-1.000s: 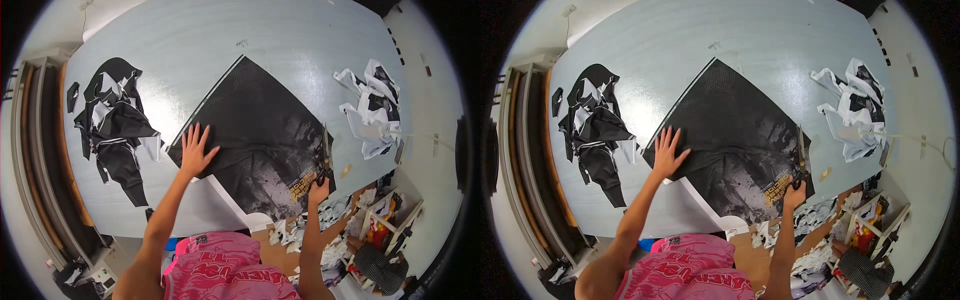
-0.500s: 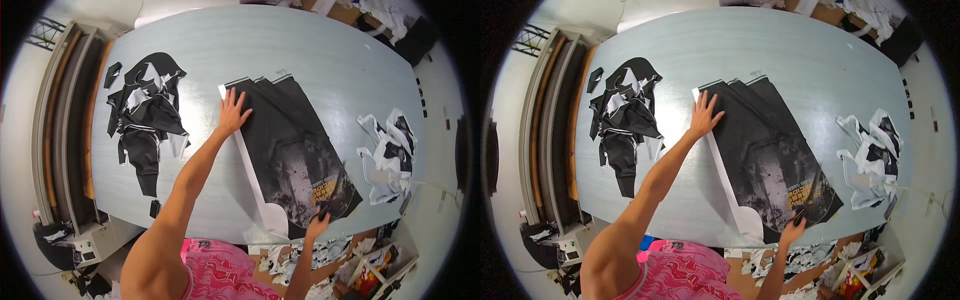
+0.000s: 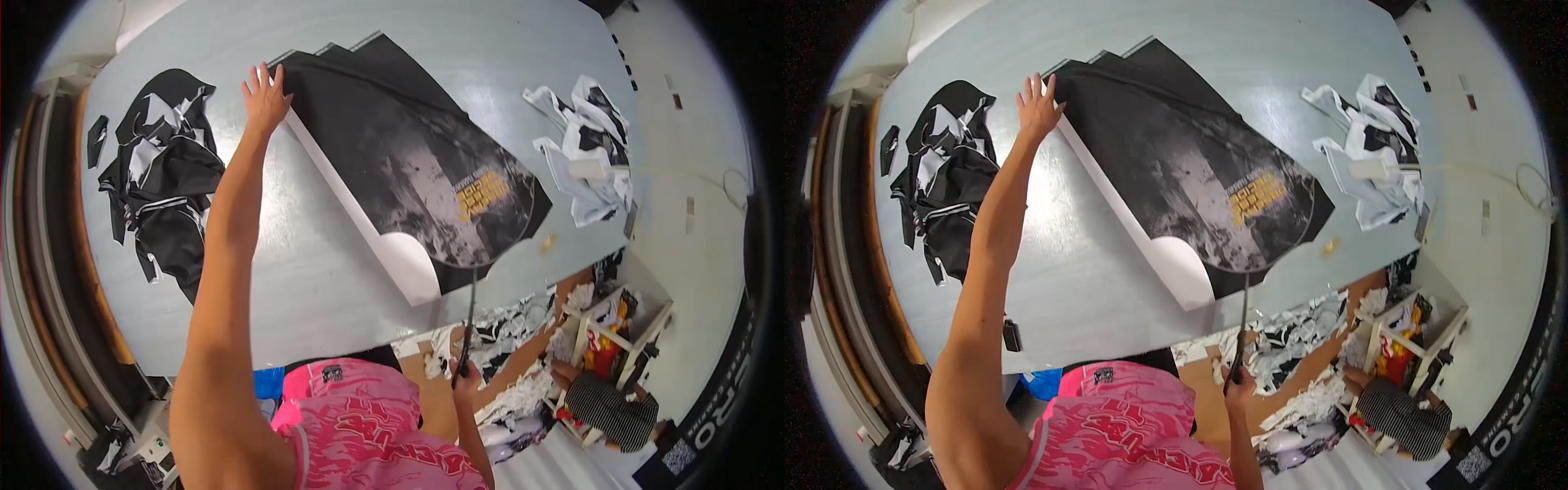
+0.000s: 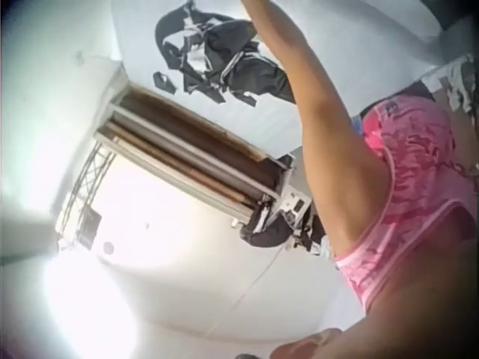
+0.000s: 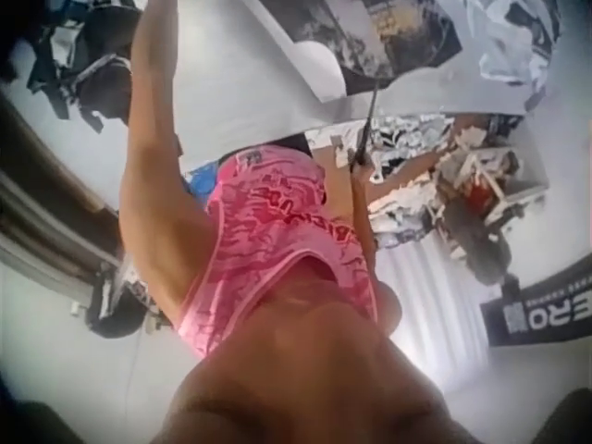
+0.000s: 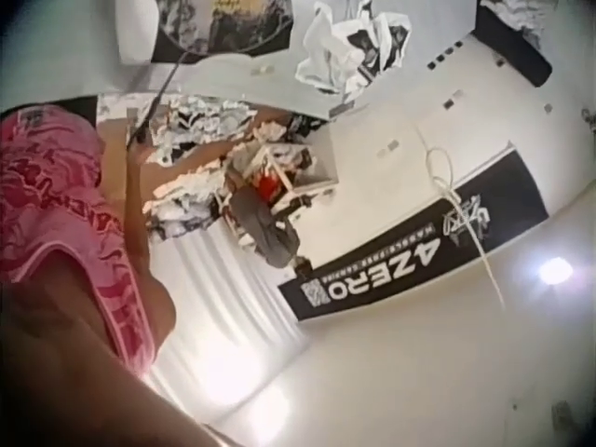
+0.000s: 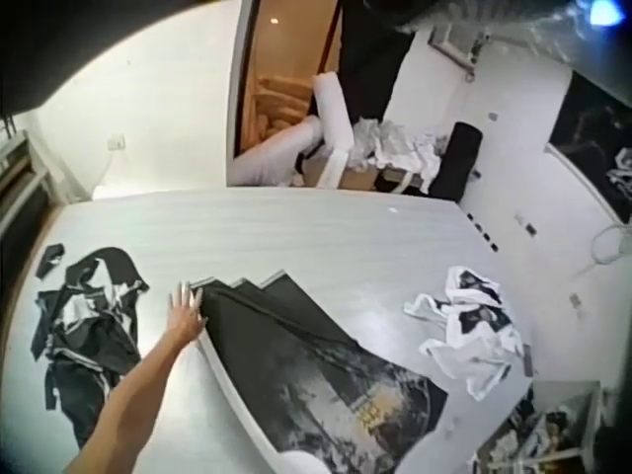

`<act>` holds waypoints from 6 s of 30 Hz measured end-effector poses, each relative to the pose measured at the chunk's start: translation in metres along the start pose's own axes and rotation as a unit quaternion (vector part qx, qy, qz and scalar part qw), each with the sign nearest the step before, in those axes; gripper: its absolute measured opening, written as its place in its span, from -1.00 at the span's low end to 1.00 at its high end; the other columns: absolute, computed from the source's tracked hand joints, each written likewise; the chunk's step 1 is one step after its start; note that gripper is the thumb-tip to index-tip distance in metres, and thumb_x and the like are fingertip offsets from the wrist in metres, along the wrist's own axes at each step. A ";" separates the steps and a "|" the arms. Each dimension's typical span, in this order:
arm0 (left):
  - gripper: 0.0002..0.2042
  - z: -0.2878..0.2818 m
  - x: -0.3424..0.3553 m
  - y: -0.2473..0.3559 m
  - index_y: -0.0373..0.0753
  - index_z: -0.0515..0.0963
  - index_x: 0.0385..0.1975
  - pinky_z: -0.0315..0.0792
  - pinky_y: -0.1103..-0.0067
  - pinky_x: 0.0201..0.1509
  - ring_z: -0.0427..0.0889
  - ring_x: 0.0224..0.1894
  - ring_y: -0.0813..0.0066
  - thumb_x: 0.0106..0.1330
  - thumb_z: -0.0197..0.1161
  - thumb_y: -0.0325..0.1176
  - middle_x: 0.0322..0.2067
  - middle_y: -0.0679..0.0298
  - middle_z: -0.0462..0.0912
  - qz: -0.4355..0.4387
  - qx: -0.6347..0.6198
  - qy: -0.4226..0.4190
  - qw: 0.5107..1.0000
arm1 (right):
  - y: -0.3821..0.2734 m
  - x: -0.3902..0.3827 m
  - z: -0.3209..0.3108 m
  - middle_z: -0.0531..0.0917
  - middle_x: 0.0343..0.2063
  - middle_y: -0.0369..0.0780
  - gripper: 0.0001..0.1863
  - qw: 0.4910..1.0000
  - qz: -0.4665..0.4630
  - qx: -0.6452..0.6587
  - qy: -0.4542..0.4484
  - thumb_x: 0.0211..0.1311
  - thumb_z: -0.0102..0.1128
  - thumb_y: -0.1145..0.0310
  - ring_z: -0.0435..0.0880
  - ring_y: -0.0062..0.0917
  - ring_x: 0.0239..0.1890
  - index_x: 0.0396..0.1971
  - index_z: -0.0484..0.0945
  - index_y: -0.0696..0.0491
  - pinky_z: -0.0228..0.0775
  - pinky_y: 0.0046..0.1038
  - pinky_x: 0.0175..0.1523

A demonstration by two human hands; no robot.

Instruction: The person is cutting out printed garment patterns from a sheet using scissors.

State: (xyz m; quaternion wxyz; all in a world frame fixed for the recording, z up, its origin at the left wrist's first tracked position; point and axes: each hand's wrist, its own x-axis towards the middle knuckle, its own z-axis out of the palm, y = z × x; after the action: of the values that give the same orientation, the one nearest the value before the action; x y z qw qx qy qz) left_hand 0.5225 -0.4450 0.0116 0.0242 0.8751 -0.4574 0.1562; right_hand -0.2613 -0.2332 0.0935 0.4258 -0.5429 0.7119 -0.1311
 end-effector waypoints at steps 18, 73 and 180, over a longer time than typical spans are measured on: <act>-0.07 -0.198 -0.439 0.260 0.18 0.33 0.49 -0.12 -0.29 0.51 -0.16 0.64 -0.04 0.01 0.54 0.08 0.62 0.02 -0.17 0.200 -0.288 -0.320 0.880 | 0.062 0.055 -0.045 0.53 -0.63 -0.37 -0.58 0.903 0.095 0.094 -0.408 0.44 0.27 0.00 0.49 -0.69 -0.60 -0.44 0.51 0.04 0.24 -0.55 -0.46; -0.19 -0.215 -0.450 0.271 0.20 0.40 0.45 0.00 -0.21 0.53 -0.15 0.65 0.02 0.09 0.53 -0.08 0.62 0.09 -0.12 0.149 -0.287 -0.341 0.883 | -0.054 0.201 -0.015 0.43 -0.80 -0.39 -0.43 0.893 -0.036 -0.176 -0.414 0.24 0.50 -0.07 0.44 -0.70 -0.75 -0.71 0.45 0.02 0.19 -0.56 -0.61; -0.82 -0.122 -0.322 0.208 -0.32 0.70 -0.25 0.54 0.55 -0.34 0.72 -0.36 0.49 0.34 0.41 -0.32 -0.31 0.21 0.76 -0.430 -0.558 -0.249 0.665 | -0.121 0.138 0.095 0.51 -0.74 -0.36 -0.47 0.895 0.038 -0.119 -0.428 0.19 0.53 -0.08 0.50 -0.70 -0.69 -0.66 0.51 0.01 0.26 -0.57 -0.55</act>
State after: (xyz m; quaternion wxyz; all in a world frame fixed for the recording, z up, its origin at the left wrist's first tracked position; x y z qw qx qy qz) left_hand 0.1522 -0.2880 0.0117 0.4571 0.8040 -0.0211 -0.3797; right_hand -0.1171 -0.3747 0.0508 0.6261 -0.5656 0.4913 0.2162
